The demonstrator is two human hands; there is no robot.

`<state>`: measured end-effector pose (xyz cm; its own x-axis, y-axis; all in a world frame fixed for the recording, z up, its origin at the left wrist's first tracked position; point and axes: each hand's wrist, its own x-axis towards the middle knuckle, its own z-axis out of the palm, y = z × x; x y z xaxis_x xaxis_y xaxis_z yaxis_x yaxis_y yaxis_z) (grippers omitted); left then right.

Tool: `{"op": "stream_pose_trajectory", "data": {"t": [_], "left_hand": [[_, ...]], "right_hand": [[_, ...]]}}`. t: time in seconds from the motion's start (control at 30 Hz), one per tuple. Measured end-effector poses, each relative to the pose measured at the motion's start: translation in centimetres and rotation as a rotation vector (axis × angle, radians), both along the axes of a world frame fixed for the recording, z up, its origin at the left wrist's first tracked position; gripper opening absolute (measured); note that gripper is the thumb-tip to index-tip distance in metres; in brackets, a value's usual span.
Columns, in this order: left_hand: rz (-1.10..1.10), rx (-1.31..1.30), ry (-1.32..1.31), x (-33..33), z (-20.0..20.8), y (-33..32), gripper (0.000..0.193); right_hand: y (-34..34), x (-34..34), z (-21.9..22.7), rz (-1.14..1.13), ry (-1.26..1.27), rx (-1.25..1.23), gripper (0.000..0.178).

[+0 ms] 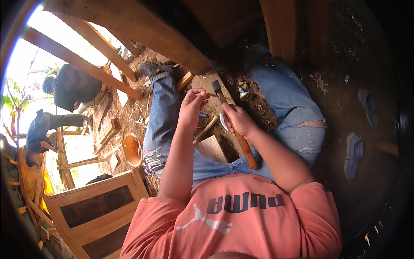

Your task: The person sits on the ground and uses a hammer to drive nails into a wooden frame. They repeatedly pick up nails and strike them into the wood, occasionally adjusting the wood pieces.

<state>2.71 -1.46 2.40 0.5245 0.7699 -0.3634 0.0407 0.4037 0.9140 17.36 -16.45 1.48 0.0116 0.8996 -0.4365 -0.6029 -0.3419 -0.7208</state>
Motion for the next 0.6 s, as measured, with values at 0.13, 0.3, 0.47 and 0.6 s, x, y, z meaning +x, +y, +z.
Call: {"op": "stream_pose_trajectory", "data": {"t": [0.13,0.3,0.47,0.6], "left_hand": [[-0.016,0.03,-0.022,0.2,0.0,-0.3,0.012],[-0.046,0.034,-0.011,0.5,0.2,-0.7,0.011],[-0.055,0.047,0.024,0.7,0.3,-1.0,0.008],[-0.043,0.047,0.027,0.7,0.4,-0.9,0.007]], "right_hand": [[-0.2,0.0,0.4,-0.024,0.031,0.078,0.045],[-0.1,0.1,1.1,-0.04,0.033,0.056,0.044],[-0.5,0.2,0.8,-0.052,0.089,0.085,0.042],[-0.5,0.3,0.4,-0.023,0.064,-0.082,0.047]]}}
